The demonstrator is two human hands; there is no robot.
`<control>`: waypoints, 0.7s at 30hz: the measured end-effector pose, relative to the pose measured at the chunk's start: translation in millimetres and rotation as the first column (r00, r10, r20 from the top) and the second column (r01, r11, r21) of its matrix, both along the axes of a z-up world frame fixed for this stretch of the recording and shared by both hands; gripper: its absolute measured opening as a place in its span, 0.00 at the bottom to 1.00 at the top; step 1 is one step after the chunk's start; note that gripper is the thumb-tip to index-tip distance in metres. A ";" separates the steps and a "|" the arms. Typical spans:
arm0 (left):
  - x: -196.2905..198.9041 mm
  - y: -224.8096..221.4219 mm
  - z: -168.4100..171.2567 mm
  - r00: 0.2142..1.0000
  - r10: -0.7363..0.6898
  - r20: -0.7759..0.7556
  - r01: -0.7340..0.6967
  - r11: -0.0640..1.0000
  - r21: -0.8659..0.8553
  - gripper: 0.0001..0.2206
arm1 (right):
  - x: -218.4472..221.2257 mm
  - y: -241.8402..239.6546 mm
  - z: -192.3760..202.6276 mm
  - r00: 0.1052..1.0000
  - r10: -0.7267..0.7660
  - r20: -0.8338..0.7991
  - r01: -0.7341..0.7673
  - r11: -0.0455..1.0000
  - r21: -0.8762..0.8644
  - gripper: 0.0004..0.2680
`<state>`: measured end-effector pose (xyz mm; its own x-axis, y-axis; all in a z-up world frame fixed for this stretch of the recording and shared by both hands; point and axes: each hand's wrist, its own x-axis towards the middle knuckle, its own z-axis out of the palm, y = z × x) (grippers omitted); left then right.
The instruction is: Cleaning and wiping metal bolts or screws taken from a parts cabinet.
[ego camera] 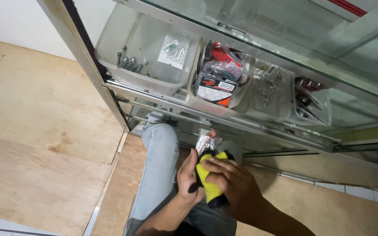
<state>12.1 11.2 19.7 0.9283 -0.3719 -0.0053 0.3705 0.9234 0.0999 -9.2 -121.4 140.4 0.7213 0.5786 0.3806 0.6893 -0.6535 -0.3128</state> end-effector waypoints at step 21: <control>-9.3 1.2 14.2 0.992 -0.020 -0.124 0.008 0.995 -0.099 0.23 | 7.7 11.1 8.9 0.979 -0.059 0.197 0.067 0.997 -0.032 0.15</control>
